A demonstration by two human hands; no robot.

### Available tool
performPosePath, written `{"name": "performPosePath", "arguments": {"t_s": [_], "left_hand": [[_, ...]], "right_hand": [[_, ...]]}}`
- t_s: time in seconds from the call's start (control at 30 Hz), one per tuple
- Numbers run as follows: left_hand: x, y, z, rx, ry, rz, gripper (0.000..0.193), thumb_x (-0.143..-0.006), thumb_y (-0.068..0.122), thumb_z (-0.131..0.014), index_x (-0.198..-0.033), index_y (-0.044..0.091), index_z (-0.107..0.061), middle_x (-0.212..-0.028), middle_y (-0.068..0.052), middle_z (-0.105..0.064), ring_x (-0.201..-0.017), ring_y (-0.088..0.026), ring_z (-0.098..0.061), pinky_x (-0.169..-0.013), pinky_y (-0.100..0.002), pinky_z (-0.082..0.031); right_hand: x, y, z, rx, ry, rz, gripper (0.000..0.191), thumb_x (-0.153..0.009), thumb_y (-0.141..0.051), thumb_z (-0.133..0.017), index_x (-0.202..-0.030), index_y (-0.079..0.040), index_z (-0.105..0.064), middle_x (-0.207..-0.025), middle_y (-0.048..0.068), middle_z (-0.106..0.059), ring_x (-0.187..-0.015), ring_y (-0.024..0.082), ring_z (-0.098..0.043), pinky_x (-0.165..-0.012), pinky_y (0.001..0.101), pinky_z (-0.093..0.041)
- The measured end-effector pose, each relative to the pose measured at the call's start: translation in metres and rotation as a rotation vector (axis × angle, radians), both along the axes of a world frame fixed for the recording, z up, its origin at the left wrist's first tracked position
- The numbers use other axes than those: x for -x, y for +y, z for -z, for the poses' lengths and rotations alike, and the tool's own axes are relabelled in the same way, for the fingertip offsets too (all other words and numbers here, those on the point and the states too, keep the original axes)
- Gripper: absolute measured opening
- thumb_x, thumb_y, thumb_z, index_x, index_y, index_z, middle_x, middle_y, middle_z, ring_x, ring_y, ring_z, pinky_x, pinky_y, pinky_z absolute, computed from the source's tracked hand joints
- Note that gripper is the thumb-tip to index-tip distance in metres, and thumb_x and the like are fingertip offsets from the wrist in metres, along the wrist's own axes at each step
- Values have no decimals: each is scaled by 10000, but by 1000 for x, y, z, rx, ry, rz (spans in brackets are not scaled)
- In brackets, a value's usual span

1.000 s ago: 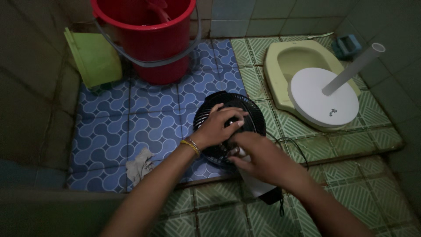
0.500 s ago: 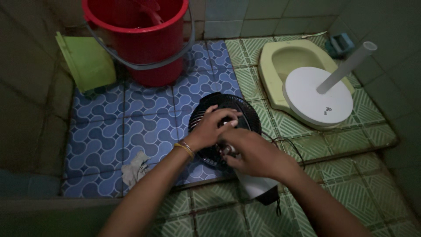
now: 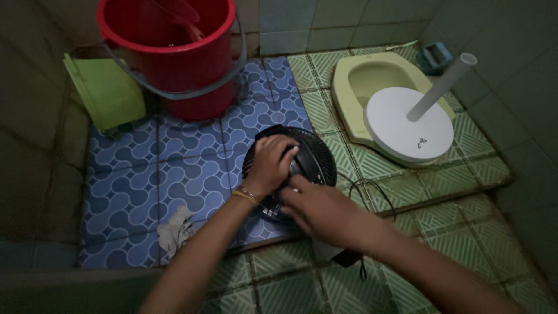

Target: The person sits on the floor and services a small electric fan. They unscrew the rear grille with a screwdriver, remove the front cover and blade, wipe parts with a cloth, and reassemble the fan by refitting the blade and covers.

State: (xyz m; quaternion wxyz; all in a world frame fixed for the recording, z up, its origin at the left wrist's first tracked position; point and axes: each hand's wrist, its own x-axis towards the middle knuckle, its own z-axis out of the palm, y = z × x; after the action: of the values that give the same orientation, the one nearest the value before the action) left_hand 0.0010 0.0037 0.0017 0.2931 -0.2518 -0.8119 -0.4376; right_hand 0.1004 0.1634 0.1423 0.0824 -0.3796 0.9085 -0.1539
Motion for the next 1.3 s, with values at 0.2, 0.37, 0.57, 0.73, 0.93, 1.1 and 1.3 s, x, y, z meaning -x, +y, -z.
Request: {"name": "performPosePath", "arguments": {"t_s": [0.2,0.37,0.57,0.73,0.93,1.1,1.3], "left_hand": [[0,0,-6,-1,-10,32,159,-972,188,-651,-1082,74,-660,-1091,-130,-680,-1124,-341,-617,-1017,-465,-434],[11,9,-20,20,-174,-43,172,-973,213,-654,-1091,89,-669,-1023,-126,-691,-1049,-342,-626,-928,-469,-441],[19,20,-26,23,-138,-97,156,-982,205,-648,-1100,105,-659,-962,-93,-703,-998,-316,-643,-910,-471,-439],[17,21,-26,-19,-89,-105,145,-1002,198,-657,-1108,100,-641,-1003,-102,-697,-1001,-322,-635,-894,-459,-442],[14,20,-33,-52,-120,-72,151,-987,191,-653,-1103,93,-644,-958,-76,-707,-989,-323,-644,-887,-466,-438],[17,18,-34,-55,-101,-85,136,-979,192,-668,-1074,95,-661,-985,-96,-700,-988,-330,-639,-875,-466,-448],[20,16,-35,-54,-116,-80,153,-969,184,-660,-1087,86,-658,-1000,-100,-700,-988,-332,-637,-872,-470,-447]], "right_hand": [[-13,-2,5,-89,2,125,356,-868,-255,-642,-1162,-94,-524,-1095,218,-549,-804,435,-670,-653,541,-557],[-18,-2,1,-56,-44,129,349,-905,-198,-604,-1228,-106,-512,-1119,218,-573,-845,449,-680,-703,564,-558],[-14,-12,4,-66,-80,220,418,-874,-243,-657,-1239,-113,-500,-1143,246,-546,-868,473,-671,-719,613,-542],[-12,-12,-1,-293,-34,378,374,-1052,-446,-584,-1259,-148,-494,-1150,179,-585,-936,424,-698,-785,557,-576],[-17,-7,-10,153,-5,6,344,-888,-131,-633,-1218,-94,-543,-1145,218,-580,-1011,458,-653,-804,576,-537],[-23,-11,-10,-11,-9,259,394,-863,-217,-663,-1206,-92,-516,-1217,268,-526,-951,492,-652,-726,595,-548],[-13,-17,-11,-144,-57,281,287,-1002,-300,-600,-1223,-135,-521,-1155,192,-589,-944,426,-685,-767,542,-562]]}}
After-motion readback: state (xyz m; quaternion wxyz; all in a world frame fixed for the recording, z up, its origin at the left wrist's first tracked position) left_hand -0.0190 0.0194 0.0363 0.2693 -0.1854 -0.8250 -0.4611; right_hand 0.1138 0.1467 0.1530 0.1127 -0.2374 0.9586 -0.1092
